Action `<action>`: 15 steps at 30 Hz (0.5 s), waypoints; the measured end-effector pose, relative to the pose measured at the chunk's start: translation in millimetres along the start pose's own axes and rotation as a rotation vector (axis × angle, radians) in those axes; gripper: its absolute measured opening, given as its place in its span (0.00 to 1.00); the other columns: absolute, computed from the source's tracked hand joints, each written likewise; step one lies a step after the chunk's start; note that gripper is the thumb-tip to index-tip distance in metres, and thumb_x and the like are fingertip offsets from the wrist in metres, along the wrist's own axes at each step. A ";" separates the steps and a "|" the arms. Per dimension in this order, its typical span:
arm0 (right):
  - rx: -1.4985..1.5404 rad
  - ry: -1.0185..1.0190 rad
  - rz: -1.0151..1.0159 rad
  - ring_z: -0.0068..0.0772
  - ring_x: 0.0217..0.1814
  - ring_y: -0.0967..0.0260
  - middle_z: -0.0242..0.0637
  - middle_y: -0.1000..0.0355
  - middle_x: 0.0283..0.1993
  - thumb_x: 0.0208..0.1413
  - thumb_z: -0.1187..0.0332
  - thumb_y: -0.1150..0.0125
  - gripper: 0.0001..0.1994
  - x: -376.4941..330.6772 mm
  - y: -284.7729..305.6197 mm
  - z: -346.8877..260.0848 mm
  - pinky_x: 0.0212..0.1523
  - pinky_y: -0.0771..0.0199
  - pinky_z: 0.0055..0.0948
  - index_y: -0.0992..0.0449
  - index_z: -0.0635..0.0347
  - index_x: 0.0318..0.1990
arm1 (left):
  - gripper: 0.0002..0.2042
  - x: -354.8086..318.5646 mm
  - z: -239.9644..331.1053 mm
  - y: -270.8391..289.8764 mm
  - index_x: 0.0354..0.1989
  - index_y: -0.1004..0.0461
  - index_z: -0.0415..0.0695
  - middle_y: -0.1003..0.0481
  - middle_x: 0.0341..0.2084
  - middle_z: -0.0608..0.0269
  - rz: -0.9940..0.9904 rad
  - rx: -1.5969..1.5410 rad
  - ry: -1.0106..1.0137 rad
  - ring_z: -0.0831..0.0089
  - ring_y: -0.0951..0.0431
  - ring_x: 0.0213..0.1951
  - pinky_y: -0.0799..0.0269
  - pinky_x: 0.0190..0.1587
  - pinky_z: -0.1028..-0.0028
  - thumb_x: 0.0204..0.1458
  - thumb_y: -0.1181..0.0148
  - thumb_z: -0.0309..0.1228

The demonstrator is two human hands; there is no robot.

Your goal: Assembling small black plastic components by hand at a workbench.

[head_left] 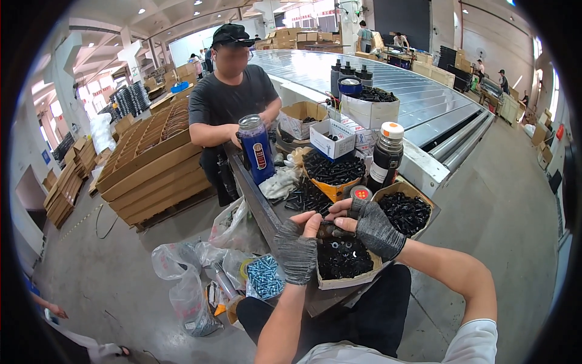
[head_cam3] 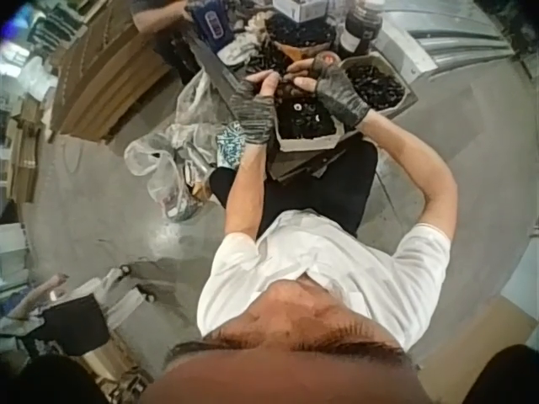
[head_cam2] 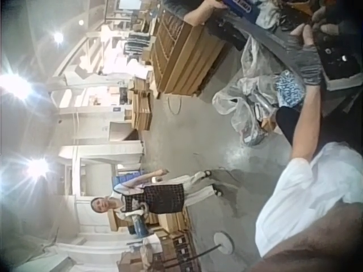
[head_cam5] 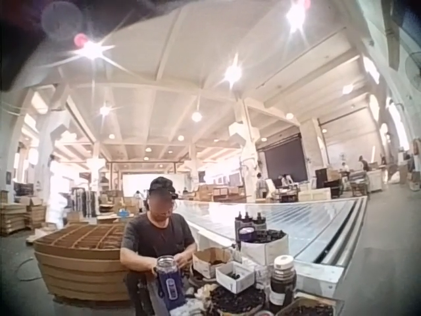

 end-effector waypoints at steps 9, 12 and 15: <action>-0.341 0.194 0.022 0.27 0.48 0.26 0.36 0.23 0.44 0.57 0.71 0.37 0.10 4.6 -5.0 -10.2 0.53 0.27 0.29 0.21 0.63 0.45 | 0.07 4.5 -19.2 3.4 0.38 0.21 0.39 0.20 0.28 0.63 0.033 -0.163 0.176 0.78 0.23 0.29 0.27 0.34 0.78 0.57 0.35 0.29; -0.423 0.269 0.022 0.29 0.47 0.26 0.37 0.23 0.43 0.56 0.71 0.36 0.11 2.4 -11.5 -19.3 0.52 0.27 0.30 0.21 0.62 0.46 | 0.07 7.0 -21.9 6.2 0.38 0.21 0.39 0.20 0.28 0.63 0.090 -0.187 0.148 0.78 0.23 0.29 0.27 0.34 0.78 0.57 0.35 0.29; -0.453 0.257 0.058 0.29 0.47 0.26 0.37 0.23 0.43 0.55 0.71 0.35 0.11 5.6 -10.9 -19.8 0.51 0.27 0.31 0.20 0.62 0.46 | 0.09 3.7 -16.8 -0.1 0.40 0.21 0.40 0.22 0.30 0.66 0.050 -0.235 0.193 0.80 0.25 0.32 0.29 0.37 0.80 0.57 0.34 0.32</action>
Point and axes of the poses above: each hand's wrist, its own x-axis towards the middle knuckle, its own y-axis out of the back of the hand, z = x × y, the point moved 6 cm from there along x, towards the middle knuckle
